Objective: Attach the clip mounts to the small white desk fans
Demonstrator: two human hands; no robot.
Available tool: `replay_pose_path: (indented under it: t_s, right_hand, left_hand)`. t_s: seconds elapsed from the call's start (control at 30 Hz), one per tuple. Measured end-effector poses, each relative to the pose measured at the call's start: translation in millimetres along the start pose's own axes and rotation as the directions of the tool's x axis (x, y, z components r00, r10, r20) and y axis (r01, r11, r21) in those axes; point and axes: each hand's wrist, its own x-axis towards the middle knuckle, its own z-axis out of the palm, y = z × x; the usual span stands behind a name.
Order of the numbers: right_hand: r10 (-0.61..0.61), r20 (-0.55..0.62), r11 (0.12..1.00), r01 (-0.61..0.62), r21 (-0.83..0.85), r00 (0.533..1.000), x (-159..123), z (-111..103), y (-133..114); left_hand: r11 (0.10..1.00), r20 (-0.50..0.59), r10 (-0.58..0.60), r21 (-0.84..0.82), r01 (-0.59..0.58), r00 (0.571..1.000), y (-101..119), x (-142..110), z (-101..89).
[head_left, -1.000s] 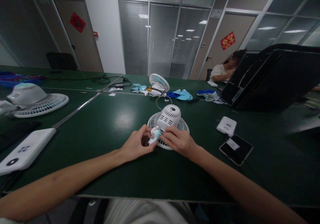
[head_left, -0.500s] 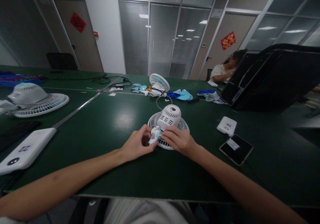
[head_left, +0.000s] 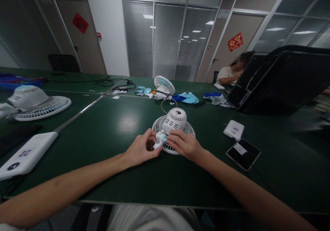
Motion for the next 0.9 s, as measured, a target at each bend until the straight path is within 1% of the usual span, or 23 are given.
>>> replay_pose_path:
  t_s: [0.13,0.2,0.37,0.43,0.5,0.6,0.7,0.77,0.9]
  right_hand:
    - [0.034,0.009,0.999,-0.033,-0.036,0.999,3.0,1.8,-4.1]
    - [0.043,0.007,0.999,-0.043,-0.02,0.999,1.3,1.7,-3.4]
    - [-0.033,0.061,0.999,0.032,0.02,0.998,-4.5,-0.7,3.1]
    - [-0.027,0.052,1.0,0.026,0.016,0.998,-4.1,-1.1,3.8]
    - [0.006,0.024,1.0,-0.006,0.011,1.0,-2.3,-0.6,2.4]
    - [0.032,0.024,0.999,-0.032,-0.012,0.999,0.0,1.1,-1.1]
    - [0.031,0.03,0.999,-0.03,-0.034,0.999,-0.6,2.3,-2.5]
    - [0.031,0.026,0.999,-0.031,-0.007,0.999,-2.1,2.0,-1.4]
    - [-0.017,0.062,1.0,0.015,0.025,0.998,-4.4,-0.2,2.7]
  left_hand:
    - [1.0,0.005,0.003,0.015,-0.003,1.0,-1.3,0.0,-0.3]
    - [1.0,0.006,0.005,0.013,-0.005,1.0,-1.6,0.0,-0.4]
    - [1.0,0.01,-0.002,0.0,0.002,1.0,-0.5,0.3,-0.6]
    - [1.0,0.006,-0.007,0.002,0.007,1.0,-0.1,0.5,-0.6]
    - [1.0,0.0,-0.009,0.009,0.009,1.0,-0.1,0.6,-0.5]
    - [1.0,-0.005,-0.009,0.012,0.009,1.0,-0.1,0.6,-0.4]
    - [1.0,-0.004,-0.006,0.015,0.006,1.0,0.6,0.5,-0.3]
    - [1.0,-0.001,-0.004,0.012,0.004,1.0,1.3,0.4,-0.3]
    - [1.0,0.007,-0.008,-0.015,0.008,1.0,1.3,0.5,-0.6]
